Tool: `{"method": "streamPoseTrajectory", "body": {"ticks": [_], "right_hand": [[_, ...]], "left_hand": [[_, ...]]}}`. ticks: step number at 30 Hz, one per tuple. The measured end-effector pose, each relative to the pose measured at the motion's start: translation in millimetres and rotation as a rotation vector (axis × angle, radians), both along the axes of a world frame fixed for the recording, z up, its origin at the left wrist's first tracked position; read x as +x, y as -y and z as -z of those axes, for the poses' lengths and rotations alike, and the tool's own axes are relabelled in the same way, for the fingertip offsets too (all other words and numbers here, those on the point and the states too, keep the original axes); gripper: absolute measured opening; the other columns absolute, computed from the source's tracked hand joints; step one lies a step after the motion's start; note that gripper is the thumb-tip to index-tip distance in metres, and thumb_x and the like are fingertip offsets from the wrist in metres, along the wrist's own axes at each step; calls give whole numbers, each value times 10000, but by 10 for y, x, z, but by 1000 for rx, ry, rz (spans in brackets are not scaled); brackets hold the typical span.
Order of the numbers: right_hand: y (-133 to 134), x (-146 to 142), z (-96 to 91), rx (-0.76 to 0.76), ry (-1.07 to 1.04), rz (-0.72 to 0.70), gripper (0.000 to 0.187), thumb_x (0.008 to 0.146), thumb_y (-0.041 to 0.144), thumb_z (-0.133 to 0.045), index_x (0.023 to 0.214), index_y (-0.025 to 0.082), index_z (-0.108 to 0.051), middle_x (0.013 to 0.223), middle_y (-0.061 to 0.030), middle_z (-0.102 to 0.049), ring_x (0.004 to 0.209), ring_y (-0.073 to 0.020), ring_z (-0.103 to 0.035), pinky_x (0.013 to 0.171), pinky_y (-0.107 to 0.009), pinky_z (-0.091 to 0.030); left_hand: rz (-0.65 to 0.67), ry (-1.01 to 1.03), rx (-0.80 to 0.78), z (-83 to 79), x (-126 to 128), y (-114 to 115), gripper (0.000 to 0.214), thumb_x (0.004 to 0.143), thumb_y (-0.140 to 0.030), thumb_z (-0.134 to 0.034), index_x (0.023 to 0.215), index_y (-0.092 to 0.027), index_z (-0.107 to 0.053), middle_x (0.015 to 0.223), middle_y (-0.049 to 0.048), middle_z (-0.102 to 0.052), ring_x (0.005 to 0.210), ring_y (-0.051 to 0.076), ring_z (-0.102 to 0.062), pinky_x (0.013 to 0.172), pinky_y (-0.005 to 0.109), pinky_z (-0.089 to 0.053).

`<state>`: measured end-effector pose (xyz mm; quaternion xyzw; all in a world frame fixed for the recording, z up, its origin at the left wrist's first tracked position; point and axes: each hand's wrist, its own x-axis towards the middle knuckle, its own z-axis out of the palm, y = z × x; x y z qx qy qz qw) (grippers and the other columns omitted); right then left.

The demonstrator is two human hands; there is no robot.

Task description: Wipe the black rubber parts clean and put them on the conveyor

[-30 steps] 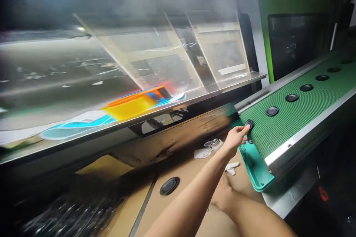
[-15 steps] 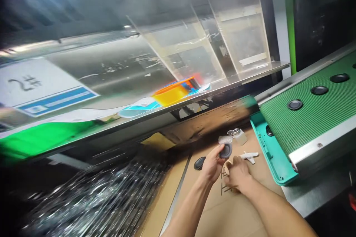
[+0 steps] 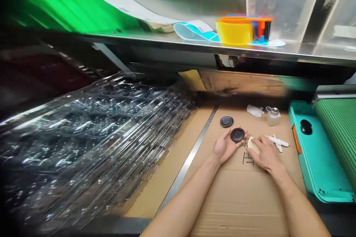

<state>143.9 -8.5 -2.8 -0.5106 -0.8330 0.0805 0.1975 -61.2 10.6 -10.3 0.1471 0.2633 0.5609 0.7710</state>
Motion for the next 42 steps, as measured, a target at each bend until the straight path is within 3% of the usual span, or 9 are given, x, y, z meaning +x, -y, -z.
{"method": "streamPoseTrajectory", "body": {"ticks": [4,7,11,17,21,26,31,38,42], "right_hand": [[-99,177,-5,155,61,270,334,961,376,-506,1218,235,-668,1239,-118,-612,1105,-300,-510,939,-430,-399],[-158,334,3,104,201,411,319,929,366,-547,1183,226,-679,1225,-142,-623,1103,-340,-512,894,-448,-404],[-209,442,-30,10,95,369,308,990,309,-423,1101,190,-684,1026,-131,-662,959,-261,-595,841,-365,-434],[-461,465,-399,294,-190,441,322,1001,359,-407,1181,184,-608,1088,-112,-682,984,-241,-611,848,-329,-443],[-832,516,-702,271,-94,489,303,987,340,-437,1104,189,-672,1060,-110,-700,985,-237,-614,863,-320,-427],[-1138,573,-920,59,109,490,284,958,283,-488,1072,210,-738,1028,-97,-717,957,-225,-635,805,-293,-425],[-1225,602,-1013,-22,240,412,300,949,258,-496,1059,208,-772,988,-94,-741,922,-216,-646,759,-275,-417],[-1242,607,-1149,-23,234,401,282,948,271,-524,1053,207,-778,992,-84,-758,926,-207,-656,771,-266,-421],[-1247,583,-1155,-47,243,398,286,953,269,-516,1040,206,-780,978,-87,-758,916,-206,-656,761,-271,-418]], "left_hand": [[45,92,-49,0,-30,-15,374,986,-327,-461,1284,-117,-543,1219,222,-673,1074,272,-688,847,348,-543],[63,125,-69,25,-47,-28,392,999,-354,-441,1298,-120,-540,1217,223,-673,1084,278,-684,873,366,-542],[71,118,-62,49,-67,-66,411,1006,-386,-432,1300,-123,-548,1212,223,-675,1031,273,-697,827,361,-549],[185,-9,-17,87,208,27,459,996,-487,-465,1122,-89,-656,1185,225,-692,952,234,-700,760,319,-548],[334,-81,33,101,442,175,451,981,-487,-508,1062,-76,-675,1122,229,-715,914,233,-704,766,326,-550],[294,-62,-2,47,414,163,462,973,-496,-510,1027,-67,-671,1081,229,-724,822,210,-704,741,314,-551],[290,-54,-10,50,365,96,487,981,-514,-482,1021,-67,-670,1062,220,-726,804,194,-701,712,289,-540],[277,-30,-1,47,375,106,505,978,-527,-485,1016,-52,-651,1018,224,-720,781,192,-695,706,280,-530],[221,38,14,16,312,82,465,997,-488,-462,1245,-107,-559,951,162,-719,750,198,-705,700,283,-517]]}}
